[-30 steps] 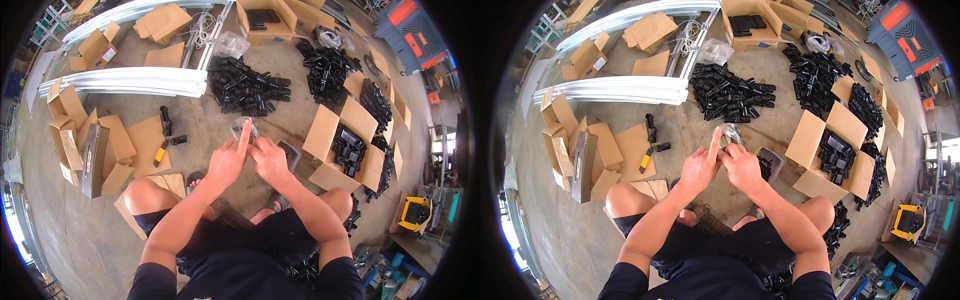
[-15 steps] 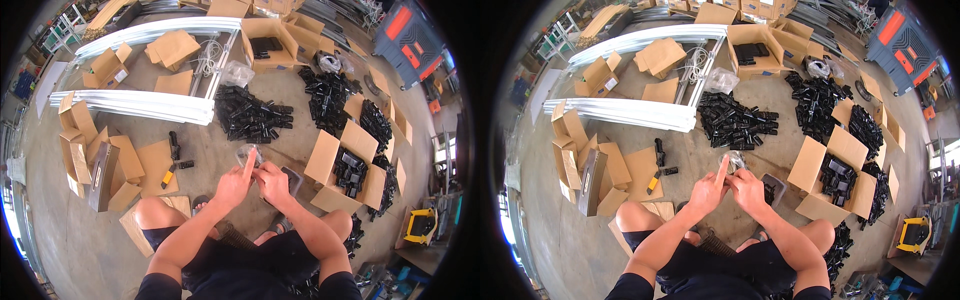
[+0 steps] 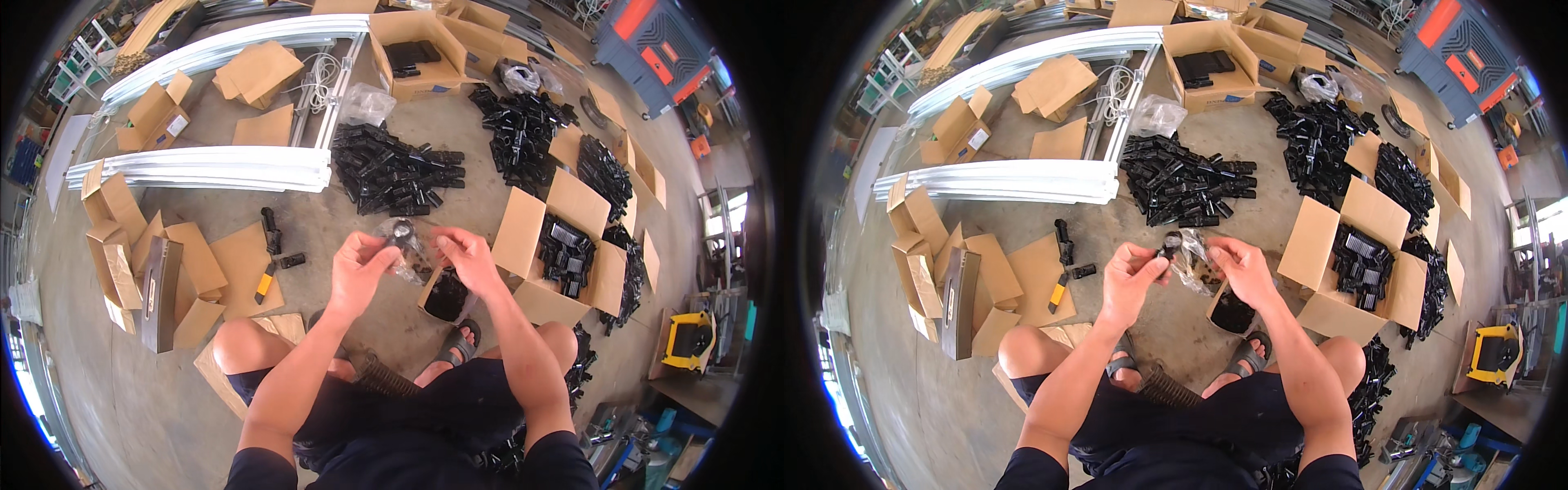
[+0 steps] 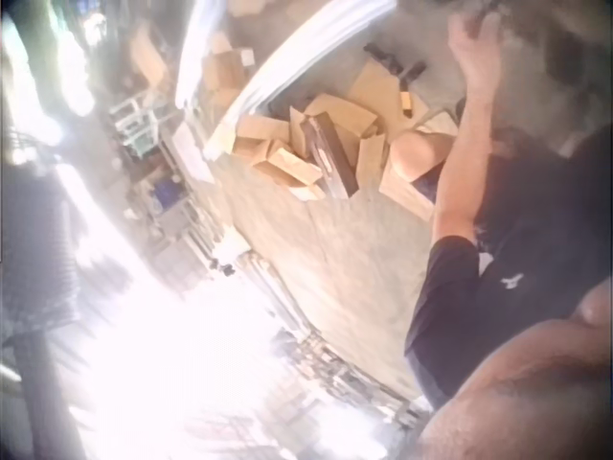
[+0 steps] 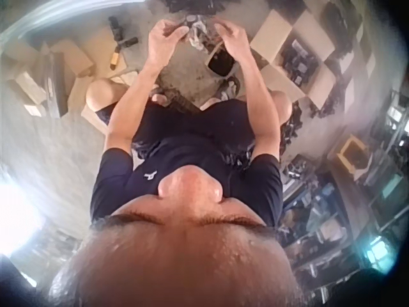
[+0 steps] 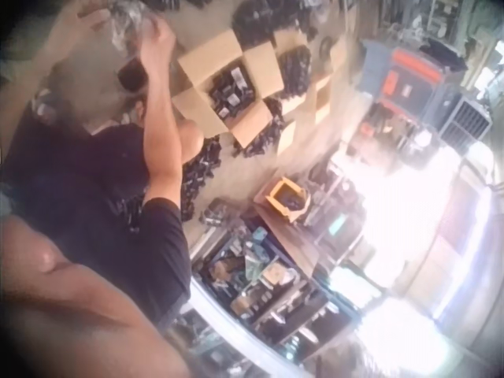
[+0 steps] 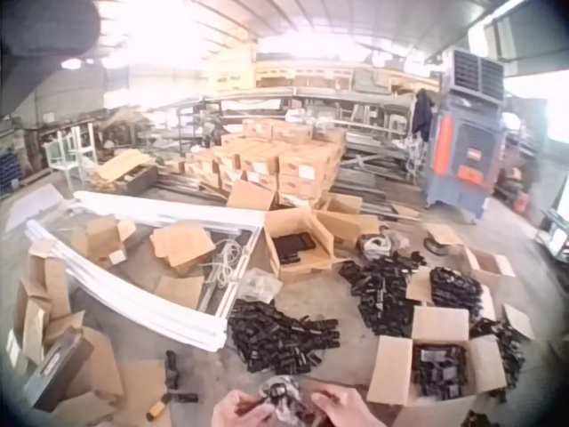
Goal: The person takes black metal components out of plastic bags and places them into cardboard boxes.
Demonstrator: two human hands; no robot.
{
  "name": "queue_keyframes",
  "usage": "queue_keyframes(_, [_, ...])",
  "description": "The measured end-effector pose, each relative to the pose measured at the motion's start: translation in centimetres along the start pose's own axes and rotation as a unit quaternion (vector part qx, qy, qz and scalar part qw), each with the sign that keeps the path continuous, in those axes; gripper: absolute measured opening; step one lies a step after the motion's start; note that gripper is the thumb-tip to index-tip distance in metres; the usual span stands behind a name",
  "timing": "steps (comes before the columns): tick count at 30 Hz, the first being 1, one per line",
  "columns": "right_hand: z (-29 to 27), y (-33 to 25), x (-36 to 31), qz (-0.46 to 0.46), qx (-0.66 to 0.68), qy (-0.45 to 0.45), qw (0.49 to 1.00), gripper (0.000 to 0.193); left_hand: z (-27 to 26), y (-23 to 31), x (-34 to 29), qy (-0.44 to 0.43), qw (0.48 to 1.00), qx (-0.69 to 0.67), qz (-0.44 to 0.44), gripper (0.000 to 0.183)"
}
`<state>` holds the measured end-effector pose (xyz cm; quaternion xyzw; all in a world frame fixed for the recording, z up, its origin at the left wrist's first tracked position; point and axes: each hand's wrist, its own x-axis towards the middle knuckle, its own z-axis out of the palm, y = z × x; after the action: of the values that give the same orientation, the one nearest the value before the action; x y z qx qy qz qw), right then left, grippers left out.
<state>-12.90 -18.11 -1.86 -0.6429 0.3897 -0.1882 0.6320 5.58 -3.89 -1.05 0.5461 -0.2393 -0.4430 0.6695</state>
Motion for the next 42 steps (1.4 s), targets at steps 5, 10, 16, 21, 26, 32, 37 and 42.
queue_keyframes(5, [-3.0,3.9,3.4,0.094,-0.215,0.062,0.970,0.028,-0.8,0.2,0.0,-0.003,0.982,-0.185,-0.044,0.006])
queue_keyframes(10, [-2.8,12.6,4.5,0.105,-0.434,0.069,0.892,0.023,-0.6,0.7,-0.5,-0.006,0.967,-0.244,-0.072,0.006])
queue_keyframes(16, [2.9,17.7,6.3,-0.062,-0.554,0.008,0.830,0.016,-1.4,1.0,-0.2,0.030,0.959,-0.270,-0.078,0.009])
queue_keyframes(21, [6.4,20.6,10.0,-0.056,-0.573,-0.034,0.817,0.017,-1.0,1.2,-0.7,0.040,0.953,-0.285,-0.092,0.011])
queue_keyframes(26, [8.4,22.6,11.5,-0.008,-0.582,-0.048,0.812,0.023,-0.7,0.9,-0.7,0.031,0.937,-0.331,-0.104,0.012])
queue_keyframes(32, [9.8,24.1,10.9,0.060,-0.549,-0.030,0.833,0.024,-0.9,0.8,-0.2,0.014,0.907,-0.406,-0.109,0.012])
queue_keyframes(37, [8.7,22.7,11.2,0.048,-0.542,-0.021,0.839,0.021,-1.4,1.9,-0.3,-0.039,0.929,-0.366,-0.033,0.017])
queue_keyframes(42, [6.5,19.8,11.2,-0.108,-0.340,0.084,0.930,0.007,-0.2,6.4,-0.1,-0.163,0.835,0.357,0.385,0.036])
